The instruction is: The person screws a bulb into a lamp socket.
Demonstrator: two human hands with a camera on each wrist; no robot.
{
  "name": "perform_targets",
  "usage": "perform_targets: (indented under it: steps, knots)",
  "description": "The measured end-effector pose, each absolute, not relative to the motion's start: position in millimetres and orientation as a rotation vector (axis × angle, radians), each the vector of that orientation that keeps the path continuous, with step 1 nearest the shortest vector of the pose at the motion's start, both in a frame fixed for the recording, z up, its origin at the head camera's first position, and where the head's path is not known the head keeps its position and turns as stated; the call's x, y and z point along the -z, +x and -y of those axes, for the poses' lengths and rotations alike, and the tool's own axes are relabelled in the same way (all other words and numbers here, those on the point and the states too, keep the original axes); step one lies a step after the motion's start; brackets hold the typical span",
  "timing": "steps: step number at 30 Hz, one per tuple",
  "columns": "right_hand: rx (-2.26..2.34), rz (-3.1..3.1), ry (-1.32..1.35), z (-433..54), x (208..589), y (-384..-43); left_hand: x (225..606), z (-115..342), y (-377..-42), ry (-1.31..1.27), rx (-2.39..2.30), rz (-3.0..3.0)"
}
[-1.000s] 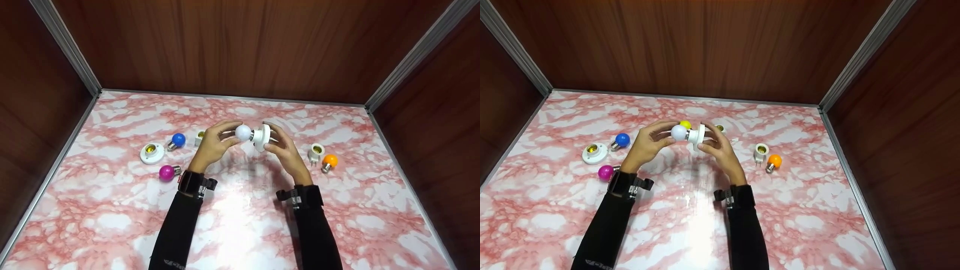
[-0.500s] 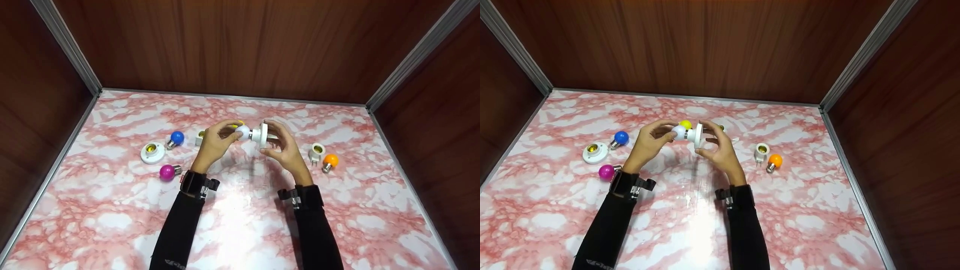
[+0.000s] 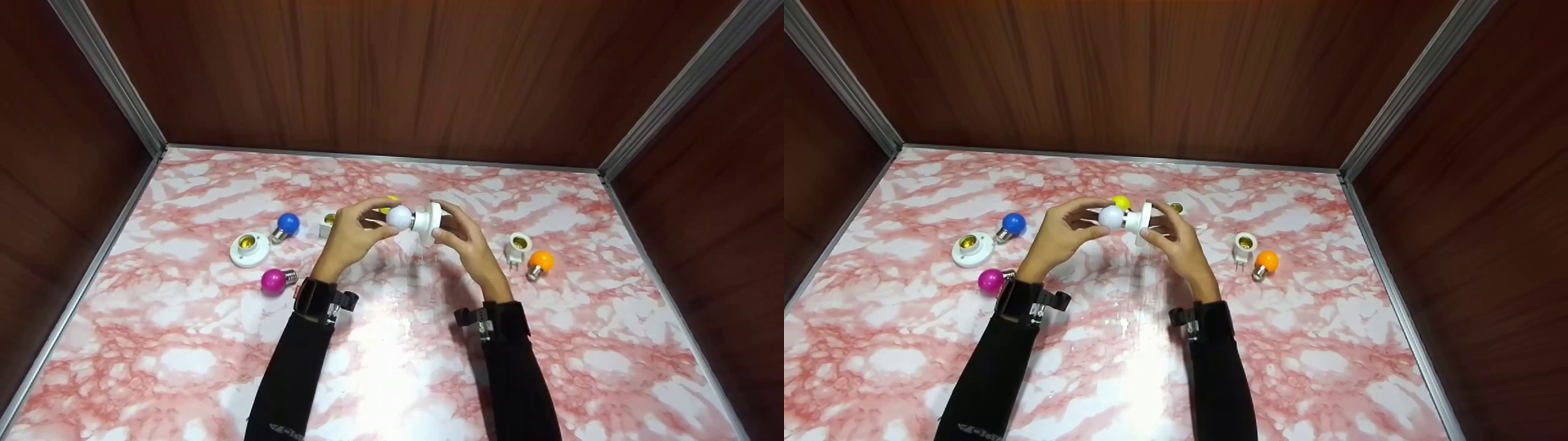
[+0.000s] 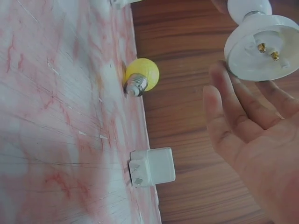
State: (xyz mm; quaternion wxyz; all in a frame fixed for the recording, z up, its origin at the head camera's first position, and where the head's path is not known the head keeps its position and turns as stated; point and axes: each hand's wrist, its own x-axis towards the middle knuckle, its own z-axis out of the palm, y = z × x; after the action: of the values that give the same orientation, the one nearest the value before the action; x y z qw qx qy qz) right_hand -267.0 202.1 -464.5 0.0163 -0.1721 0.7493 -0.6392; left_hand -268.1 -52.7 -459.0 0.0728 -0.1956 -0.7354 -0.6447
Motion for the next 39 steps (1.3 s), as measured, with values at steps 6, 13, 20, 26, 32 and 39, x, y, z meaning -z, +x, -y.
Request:
perform_targets:
  steps: [6, 13, 20, 26, 32, 39]
  knots:
    - [2.005, -2.314, -0.621, -203, 462, -265, 456, 49, -266, -0.584, 2.056, 2.114]
    - [2.059, -2.305, -0.774, -202, 460, -263, 454, 45, -265, -0.566, 2.153, 1.999]
    - [2.079, -2.309, -0.798, -203, 460, -263, 454, 50, -265, -0.558, 2.067, 2.131]
    - [2.062, -2.275, -0.741, -206, 464, -265, 456, 52, -265, -0.609, 2.027, 2.163]
    - [2.102, -2.208, -0.664, -205, 469, -267, 457, 53, -266, -0.678, 1.974, 2.150]
    - [2.133, -2.187, -0.654, -204, 470, -268, 456, 51, -266, -0.725, 2.010, 2.083]
